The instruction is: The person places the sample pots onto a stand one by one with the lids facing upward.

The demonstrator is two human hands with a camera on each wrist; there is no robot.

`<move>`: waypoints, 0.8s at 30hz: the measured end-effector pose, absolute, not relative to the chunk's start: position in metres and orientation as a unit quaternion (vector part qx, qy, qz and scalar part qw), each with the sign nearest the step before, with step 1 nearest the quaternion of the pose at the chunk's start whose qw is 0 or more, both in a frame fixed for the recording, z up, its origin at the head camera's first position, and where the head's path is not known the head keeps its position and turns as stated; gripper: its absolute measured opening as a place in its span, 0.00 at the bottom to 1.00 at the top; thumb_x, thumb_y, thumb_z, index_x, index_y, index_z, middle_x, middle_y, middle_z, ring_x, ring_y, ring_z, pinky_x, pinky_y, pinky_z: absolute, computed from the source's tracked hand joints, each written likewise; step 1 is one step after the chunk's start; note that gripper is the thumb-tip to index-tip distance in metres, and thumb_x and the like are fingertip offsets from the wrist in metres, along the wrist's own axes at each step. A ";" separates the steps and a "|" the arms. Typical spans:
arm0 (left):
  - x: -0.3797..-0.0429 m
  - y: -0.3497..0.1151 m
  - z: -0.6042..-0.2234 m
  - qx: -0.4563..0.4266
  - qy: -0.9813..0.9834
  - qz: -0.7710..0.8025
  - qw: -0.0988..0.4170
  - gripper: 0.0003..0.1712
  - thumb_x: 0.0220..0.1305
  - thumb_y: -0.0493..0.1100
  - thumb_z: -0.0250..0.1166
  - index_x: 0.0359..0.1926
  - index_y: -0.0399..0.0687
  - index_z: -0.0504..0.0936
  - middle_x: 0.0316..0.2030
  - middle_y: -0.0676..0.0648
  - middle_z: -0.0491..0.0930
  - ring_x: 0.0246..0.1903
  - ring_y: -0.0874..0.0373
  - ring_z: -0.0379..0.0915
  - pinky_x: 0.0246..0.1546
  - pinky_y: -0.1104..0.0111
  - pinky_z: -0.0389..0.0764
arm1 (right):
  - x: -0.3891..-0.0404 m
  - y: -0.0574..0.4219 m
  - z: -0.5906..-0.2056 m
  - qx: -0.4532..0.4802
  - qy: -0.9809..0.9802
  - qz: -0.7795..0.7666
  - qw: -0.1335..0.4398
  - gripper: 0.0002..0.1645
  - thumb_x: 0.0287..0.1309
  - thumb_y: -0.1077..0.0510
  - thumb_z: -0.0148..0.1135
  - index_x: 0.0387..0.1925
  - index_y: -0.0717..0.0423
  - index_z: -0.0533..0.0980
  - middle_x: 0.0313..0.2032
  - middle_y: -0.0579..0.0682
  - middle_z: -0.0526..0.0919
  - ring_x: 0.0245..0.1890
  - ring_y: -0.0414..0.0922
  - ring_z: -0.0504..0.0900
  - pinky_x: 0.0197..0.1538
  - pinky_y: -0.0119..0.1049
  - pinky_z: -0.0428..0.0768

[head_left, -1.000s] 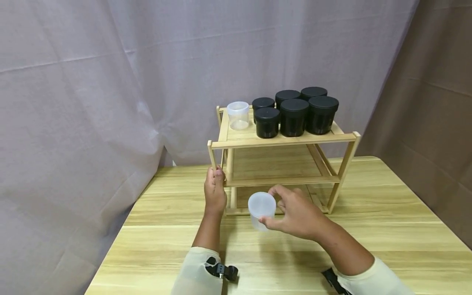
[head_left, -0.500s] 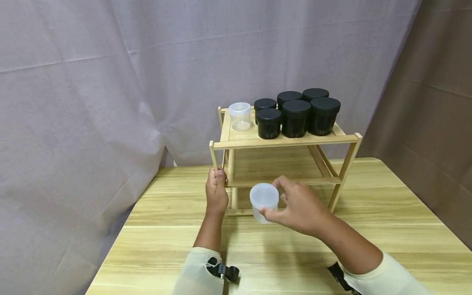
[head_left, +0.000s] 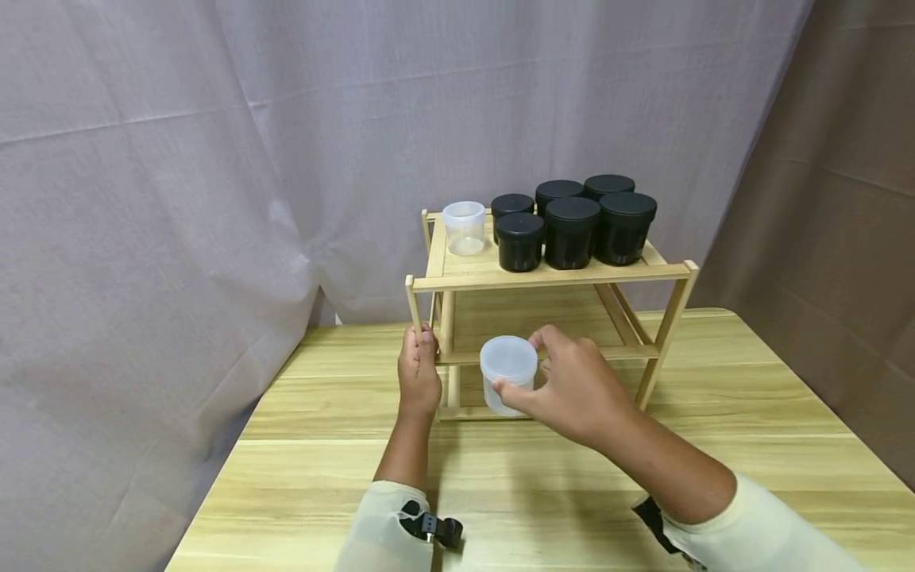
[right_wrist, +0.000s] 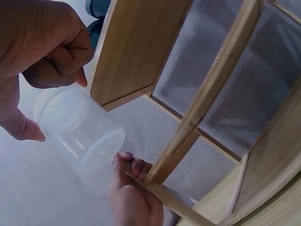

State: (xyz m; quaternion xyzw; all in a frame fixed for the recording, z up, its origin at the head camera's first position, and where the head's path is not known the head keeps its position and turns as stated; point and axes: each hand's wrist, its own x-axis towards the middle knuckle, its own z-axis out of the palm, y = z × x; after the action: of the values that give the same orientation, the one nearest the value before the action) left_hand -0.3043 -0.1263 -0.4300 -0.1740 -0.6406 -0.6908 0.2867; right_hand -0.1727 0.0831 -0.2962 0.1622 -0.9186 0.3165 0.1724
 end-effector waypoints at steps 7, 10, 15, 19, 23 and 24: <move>-0.304 -0.127 -0.430 -0.178 -0.635 -0.696 0.285 0.19 0.89 0.39 0.45 0.49 0.22 0.71 0.28 0.51 0.64 0.31 0.62 0.61 0.36 0.73 0.67 | -0.174 0.076 -0.281 0.163 -0.920 0.305 0.185 0.34 0.52 0.42 0.84 0.45 0.65 0.81 0.29 0.54 0.87 0.24 0.43 0.77 0.25 0.36 0.73; -0.305 -0.127 -0.429 -0.181 -0.635 -0.696 0.281 0.18 0.89 0.39 0.45 0.50 0.24 0.71 0.28 0.50 0.65 0.31 0.62 0.62 0.37 0.73 0.67 | -0.174 0.072 -0.274 0.161 -0.919 0.303 0.192 0.33 0.52 0.43 0.84 0.45 0.65 0.81 0.27 0.53 0.84 0.22 0.43 0.76 0.24 0.36 0.73; -0.304 -0.126 -0.429 -0.178 -0.636 -0.696 0.281 0.16 0.89 0.39 0.45 0.49 0.29 0.72 0.28 0.49 0.65 0.31 0.62 0.62 0.36 0.74 0.68 | -0.174 0.067 -0.263 0.159 -0.917 0.303 0.202 0.31 0.52 0.44 0.83 0.43 0.64 0.80 0.27 0.54 0.85 0.23 0.44 0.77 0.25 0.36 0.73; -0.304 -0.126 -0.430 -0.179 -0.635 -0.696 0.283 0.16 0.89 0.39 0.45 0.49 0.28 0.72 0.28 0.49 0.64 0.31 0.62 0.62 0.35 0.74 0.67 | -0.173 0.063 -0.254 0.159 -0.918 0.299 0.208 0.30 0.52 0.44 0.83 0.42 0.63 0.80 0.29 0.56 0.86 0.24 0.46 0.78 0.25 0.36 0.75; -0.304 -0.127 -0.430 -0.181 -0.635 -0.694 0.286 0.17 0.89 0.40 0.45 0.49 0.28 0.72 0.28 0.51 0.64 0.31 0.63 0.62 0.36 0.74 0.68 | -0.175 0.059 -0.242 0.162 -0.918 0.291 0.214 0.30 0.54 0.43 0.81 0.42 0.63 0.80 0.30 0.56 0.87 0.25 0.46 0.80 0.26 0.36 0.75; -0.305 -0.127 -0.430 -0.182 -0.634 -0.694 0.288 0.17 0.90 0.41 0.46 0.49 0.28 0.72 0.28 0.51 0.64 0.31 0.63 0.62 0.36 0.74 0.68 | -0.176 0.058 -0.239 0.162 -0.919 0.289 0.214 0.30 0.54 0.43 0.81 0.42 0.63 0.80 0.31 0.56 0.87 0.25 0.47 0.80 0.26 0.36 0.76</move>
State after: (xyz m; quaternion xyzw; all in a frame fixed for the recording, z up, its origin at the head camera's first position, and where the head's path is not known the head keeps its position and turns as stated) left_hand -0.3046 -0.1269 -0.4304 -0.1824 -0.6342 -0.6941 0.2875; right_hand -0.1758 0.0584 -0.2394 0.1624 -0.9188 0.2892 0.2138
